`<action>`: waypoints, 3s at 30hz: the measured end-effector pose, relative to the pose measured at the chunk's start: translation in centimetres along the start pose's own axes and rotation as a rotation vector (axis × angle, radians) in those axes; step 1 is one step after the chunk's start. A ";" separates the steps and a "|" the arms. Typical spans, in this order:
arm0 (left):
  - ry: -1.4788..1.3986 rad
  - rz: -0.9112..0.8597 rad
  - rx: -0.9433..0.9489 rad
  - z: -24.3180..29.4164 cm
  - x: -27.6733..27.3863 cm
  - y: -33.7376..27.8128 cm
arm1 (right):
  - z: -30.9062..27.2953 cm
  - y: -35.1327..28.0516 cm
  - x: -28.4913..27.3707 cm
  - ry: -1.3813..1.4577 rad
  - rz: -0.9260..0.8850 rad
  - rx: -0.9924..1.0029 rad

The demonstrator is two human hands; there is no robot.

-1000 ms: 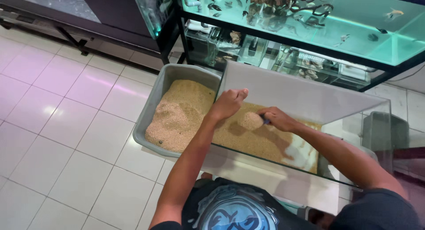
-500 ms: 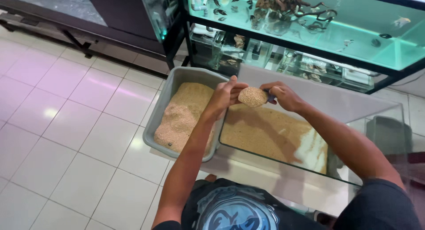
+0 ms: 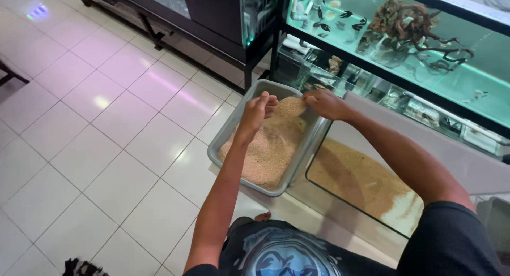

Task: The person scoops sand from a gray tub using a small plastic scoop and pours it into a glass aquarium. They then spread the sand evenly across the bottom of the aquarium using their hand.

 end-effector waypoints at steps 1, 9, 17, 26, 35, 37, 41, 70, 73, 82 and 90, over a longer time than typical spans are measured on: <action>0.040 0.018 -0.013 -0.2 -0.8 -0.1 | -0.2 0.7 0.7 -0.023 -0.043 -0.033; 0.227 0.167 -0.055 -0.9 -4.9 -2.8 | -3.4 4.3 6.3 -0.248 -0.237 -0.171; 0.364 0.158 -0.124 -5.1 -6.9 -1.5 | -1.6 7.4 14.1 -0.977 0.022 -0.930; 0.345 0.180 -0.131 -3.2 -4.5 -0.9 | -4.2 4.4 10.3 -0.655 -0.002 -0.589; 0.311 0.082 0.083 0.4 0.7 -2.1 | -5.5 -1.9 4.5 -0.611 0.226 -0.443; 0.298 0.066 0.117 0.6 1.7 -1.3 | -5.2 -3.2 3.3 -0.570 0.330 -0.434; 0.153 0.009 0.201 2.1 4.4 -1.2 | -5.9 -7.6 -0.5 -0.379 0.457 -0.352; 0.794 -0.797 0.245 -1.7 22.7 -4.9 | 17.9 -25.8 5.7 -0.088 -0.025 0.427; 0.844 -0.803 0.249 -2.1 22.5 -4.9 | 22.3 -25.4 8.6 -0.192 -0.137 0.421; 0.753 -0.789 0.309 -0.8 22.1 -5.4 | 22.4 -25.9 17.3 0.026 -0.280 0.406; 0.721 -0.764 0.290 -0.7 22.1 -5.6 | 19.7 -24.8 18.4 0.121 -0.324 0.279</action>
Point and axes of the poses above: each hand's wrist, its own y-axis towards the middle knuckle, its own x-axis out of the palm, z = x × y, the point moved 5 cm from there along y, towards the middle knuckle, and after that the axes turned 2 degrees about z, right-handed, at the moved point
